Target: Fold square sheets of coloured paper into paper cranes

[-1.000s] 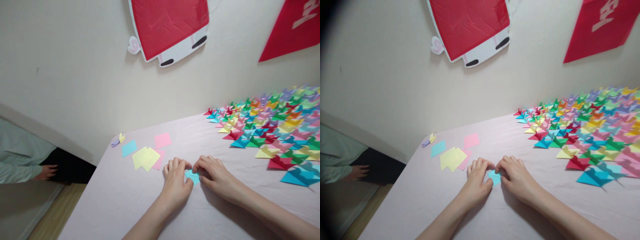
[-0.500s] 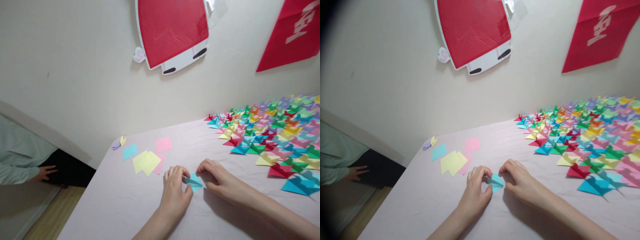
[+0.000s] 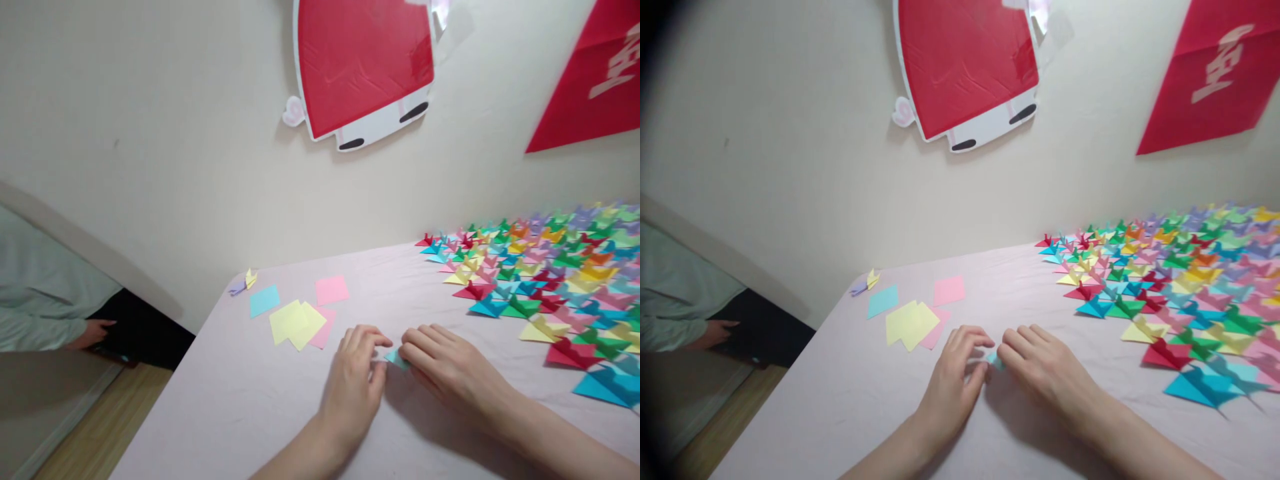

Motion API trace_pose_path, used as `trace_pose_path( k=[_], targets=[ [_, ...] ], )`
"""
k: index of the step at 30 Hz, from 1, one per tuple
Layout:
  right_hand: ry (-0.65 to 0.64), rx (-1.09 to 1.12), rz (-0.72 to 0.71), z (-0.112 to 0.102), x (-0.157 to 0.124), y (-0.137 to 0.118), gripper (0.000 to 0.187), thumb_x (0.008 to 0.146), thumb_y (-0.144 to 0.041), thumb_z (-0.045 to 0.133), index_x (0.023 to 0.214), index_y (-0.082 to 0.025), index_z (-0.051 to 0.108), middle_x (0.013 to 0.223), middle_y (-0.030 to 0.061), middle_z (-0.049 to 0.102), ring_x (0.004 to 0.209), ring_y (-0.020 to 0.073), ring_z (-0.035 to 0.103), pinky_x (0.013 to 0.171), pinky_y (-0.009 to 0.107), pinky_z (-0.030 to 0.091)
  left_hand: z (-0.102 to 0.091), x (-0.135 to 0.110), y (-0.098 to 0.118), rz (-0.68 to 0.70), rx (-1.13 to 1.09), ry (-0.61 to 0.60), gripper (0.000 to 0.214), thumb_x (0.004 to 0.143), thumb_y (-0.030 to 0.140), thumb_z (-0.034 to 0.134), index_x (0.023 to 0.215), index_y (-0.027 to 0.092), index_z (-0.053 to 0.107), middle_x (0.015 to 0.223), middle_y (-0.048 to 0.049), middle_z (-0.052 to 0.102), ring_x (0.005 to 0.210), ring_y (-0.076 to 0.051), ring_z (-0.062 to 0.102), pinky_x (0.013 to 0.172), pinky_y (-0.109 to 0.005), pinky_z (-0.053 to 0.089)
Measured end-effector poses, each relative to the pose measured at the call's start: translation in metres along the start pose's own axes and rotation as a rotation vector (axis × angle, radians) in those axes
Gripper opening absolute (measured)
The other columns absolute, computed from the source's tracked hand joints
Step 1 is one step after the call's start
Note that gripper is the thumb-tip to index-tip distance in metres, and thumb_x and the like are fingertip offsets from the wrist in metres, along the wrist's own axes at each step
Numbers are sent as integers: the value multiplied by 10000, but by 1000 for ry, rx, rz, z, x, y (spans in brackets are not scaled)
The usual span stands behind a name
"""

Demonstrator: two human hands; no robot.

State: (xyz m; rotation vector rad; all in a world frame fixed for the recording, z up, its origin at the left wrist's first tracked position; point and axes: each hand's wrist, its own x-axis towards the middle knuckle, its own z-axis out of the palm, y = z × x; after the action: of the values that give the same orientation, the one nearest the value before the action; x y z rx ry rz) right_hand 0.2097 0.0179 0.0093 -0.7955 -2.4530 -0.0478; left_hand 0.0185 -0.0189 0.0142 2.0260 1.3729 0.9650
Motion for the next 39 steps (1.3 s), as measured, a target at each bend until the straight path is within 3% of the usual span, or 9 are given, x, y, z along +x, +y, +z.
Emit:
trace_pose_path(
  k=[3,8,15,20,24,39],
  targets=[
    [-67,-54,-74,2,-5,1,176,874,-59,509,819,-202,596,795,39,631,692,208,538,657,333,414,-4,-13,-1,154,185,-139,299,897,34,533,1118,231,577,1208,-13,622,1096,-209,516,962,-377,400],
    [-179,184,-1,-8,-15,14,192,926,-83,503,893,-213,641,983,59,655,874,206,580,735,315,459,-6,-25,-3,266,378,-243,356,925,84,541,1256,214,531,1377,-21,568,1179,-230,483,990,-406,371],
    [-274,411,10,-11,-20,34,157,957,-178,562,886,-226,693,997,53,683,937,192,589,800,313,480,-3,-22,-1,379,499,-206,264,1001,155,429,1221,193,570,1369,-50,576,1217,-238,465,982,-406,358],
    [-295,576,90,-13,-14,35,154,961,-282,585,900,-250,722,965,46,698,947,186,604,808,302,494,0,-26,0,442,496,-195,274,1034,186,361,1172,167,596,1204,-50,648,1077,-208,504,939,-374,357],
    [-321,672,175,-17,-8,35,217,964,-367,577,850,-240,711,935,47,687,939,191,603,814,307,494,1,-28,0,454,501,-193,276,1025,185,365,1166,157,600,1194,-61,644,1075,-221,494,920,-379,349],
    [-289,508,242,-8,0,21,166,923,-186,536,768,-198,597,809,52,662,832,213,557,784,365,447,1,-27,3,478,545,-215,278,1006,163,387,1185,120,594,1205,-79,638,1043,-239,495,919,-384,338]
  ],
)
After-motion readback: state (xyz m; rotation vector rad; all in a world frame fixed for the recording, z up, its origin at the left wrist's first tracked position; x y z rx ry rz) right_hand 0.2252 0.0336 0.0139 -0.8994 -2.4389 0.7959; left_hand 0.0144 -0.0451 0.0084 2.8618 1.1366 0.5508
